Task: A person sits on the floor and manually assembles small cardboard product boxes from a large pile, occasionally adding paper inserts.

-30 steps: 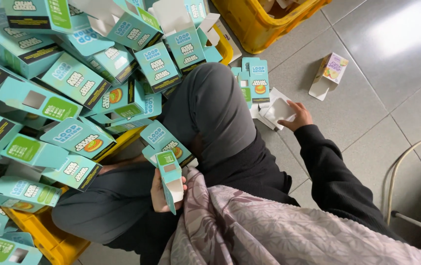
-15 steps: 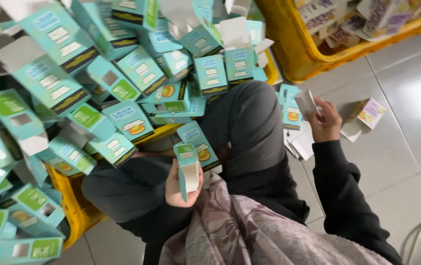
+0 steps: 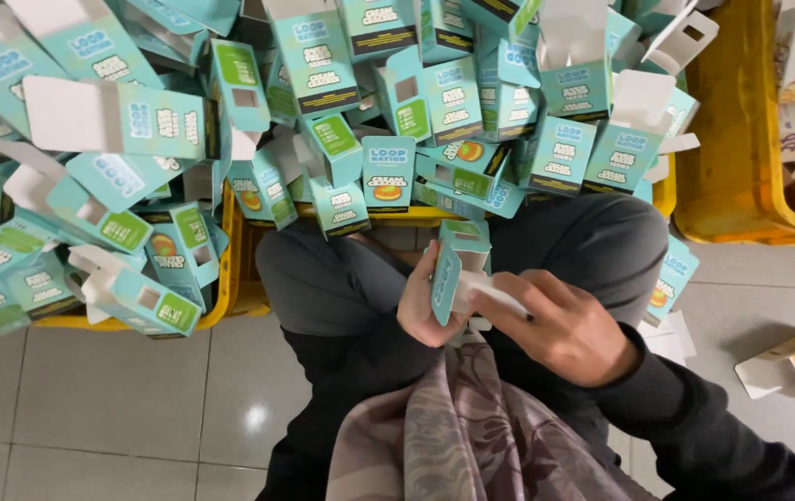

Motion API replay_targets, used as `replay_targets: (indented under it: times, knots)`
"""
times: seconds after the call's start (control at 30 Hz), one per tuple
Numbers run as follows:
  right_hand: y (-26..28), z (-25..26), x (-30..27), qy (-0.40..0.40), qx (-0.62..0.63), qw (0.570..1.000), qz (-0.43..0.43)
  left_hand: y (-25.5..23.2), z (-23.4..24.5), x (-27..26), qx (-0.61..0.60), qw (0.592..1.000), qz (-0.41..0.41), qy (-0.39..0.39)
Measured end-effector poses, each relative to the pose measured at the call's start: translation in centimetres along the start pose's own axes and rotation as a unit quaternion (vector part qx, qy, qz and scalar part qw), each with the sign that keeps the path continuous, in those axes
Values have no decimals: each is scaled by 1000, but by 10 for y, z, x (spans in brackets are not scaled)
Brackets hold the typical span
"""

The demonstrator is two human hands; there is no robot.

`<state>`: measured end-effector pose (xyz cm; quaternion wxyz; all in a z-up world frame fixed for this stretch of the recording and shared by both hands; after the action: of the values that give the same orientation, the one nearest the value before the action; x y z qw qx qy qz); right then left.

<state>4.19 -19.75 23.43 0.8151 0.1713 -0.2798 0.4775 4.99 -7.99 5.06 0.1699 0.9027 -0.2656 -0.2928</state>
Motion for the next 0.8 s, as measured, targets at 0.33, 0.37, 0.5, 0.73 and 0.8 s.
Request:
replay_targets:
  times: [0.33, 0.37, 0.5, 0.73, 0.8]
  knots:
    - [34, -39, 49, 82, -193, 976, 62, -74, 43, 30, 104, 991, -67, -54]
    - [31, -40, 53, 82, -197, 975, 63, -70, 28, 20, 66, 997, -46, -16]
    - [22, -62, 54, 74, -278, 956, 63, -60, 10, 6, 130, 986, -102, 36]
    - [14, -71, 80, 109, -327, 938, 40, -57, -13, 6, 161, 976, -145, -10]
    - [11, -56, 96, 95, -237, 966, 48, -55, -30, -5, 138, 980, -128, 63]
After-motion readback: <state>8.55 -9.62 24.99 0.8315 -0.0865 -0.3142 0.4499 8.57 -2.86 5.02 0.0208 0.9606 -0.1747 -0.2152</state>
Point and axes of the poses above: each hand's wrist, its own x-axis towards the middle knuckle, its own z-axis out of the back of the hand, y = z × x, the point moved 5 cm from there along x, towards the middle knuckle, and after that the axes turned 3 degrees about -x, right-handed, at the moved point
